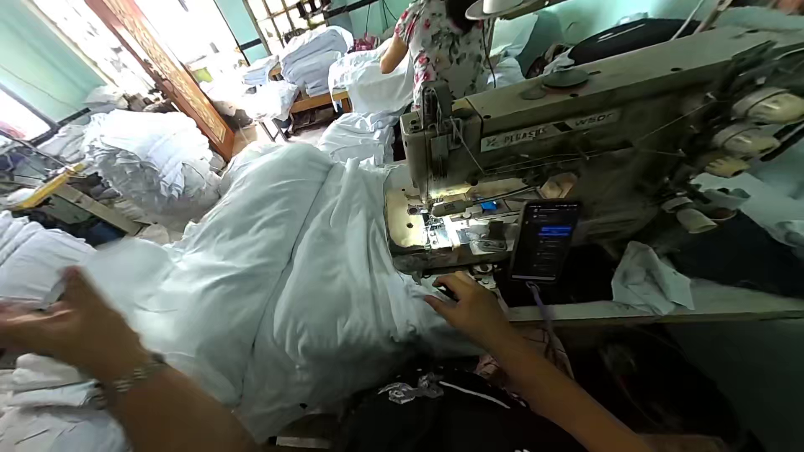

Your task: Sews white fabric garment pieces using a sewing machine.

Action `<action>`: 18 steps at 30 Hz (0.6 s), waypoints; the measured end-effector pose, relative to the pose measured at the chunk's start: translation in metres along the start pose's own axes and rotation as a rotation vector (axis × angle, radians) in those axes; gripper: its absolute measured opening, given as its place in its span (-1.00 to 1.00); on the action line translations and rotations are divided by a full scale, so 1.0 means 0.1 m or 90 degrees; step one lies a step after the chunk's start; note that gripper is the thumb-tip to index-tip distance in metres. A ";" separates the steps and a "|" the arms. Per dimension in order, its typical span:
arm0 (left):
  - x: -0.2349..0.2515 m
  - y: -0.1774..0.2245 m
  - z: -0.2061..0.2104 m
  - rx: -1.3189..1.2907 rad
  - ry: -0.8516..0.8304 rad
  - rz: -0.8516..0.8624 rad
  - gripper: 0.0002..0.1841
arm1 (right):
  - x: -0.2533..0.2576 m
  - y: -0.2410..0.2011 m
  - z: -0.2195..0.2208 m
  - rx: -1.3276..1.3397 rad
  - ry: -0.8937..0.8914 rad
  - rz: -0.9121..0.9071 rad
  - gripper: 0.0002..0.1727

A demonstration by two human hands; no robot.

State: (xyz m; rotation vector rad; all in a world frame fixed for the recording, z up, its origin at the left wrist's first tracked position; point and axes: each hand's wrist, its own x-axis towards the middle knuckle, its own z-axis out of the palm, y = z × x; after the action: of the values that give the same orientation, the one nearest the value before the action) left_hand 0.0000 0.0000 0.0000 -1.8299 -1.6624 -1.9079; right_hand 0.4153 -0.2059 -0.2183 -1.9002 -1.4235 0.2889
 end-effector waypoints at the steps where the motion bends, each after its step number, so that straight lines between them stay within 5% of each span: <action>1: -0.26 0.06 0.10 -0.009 -0.101 0.036 -0.22 | 0.01 -0.04 0.01 -0.009 -0.057 0.015 -0.43; 4: -1.38 0.19 0.76 -0.062 -0.399 0.162 -0.54 | 0.06 -0.17 0.03 0.036 -0.127 -0.058 -0.59; 8: -2.41 0.41 1.45 -0.128 -0.765 0.305 -0.57 | 0.07 -0.48 -0.05 0.261 -0.180 -0.211 -0.65; 15: -1.99 0.90 1.43 -0.210 -0.661 0.401 -0.69 | -0.03 -0.62 -0.65 0.184 0.023 -0.271 -0.71; 18: -2.03 0.99 1.52 -0.251 -0.855 0.377 -0.64 | -0.05 -0.65 -0.77 0.354 -0.043 -0.227 -0.67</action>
State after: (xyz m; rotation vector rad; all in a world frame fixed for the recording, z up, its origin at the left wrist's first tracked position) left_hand 0.2332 -0.0665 -0.1224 -3.5686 -0.4736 -0.6786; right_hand 0.4096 -0.2350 -0.1216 -1.1792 -1.5021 0.5155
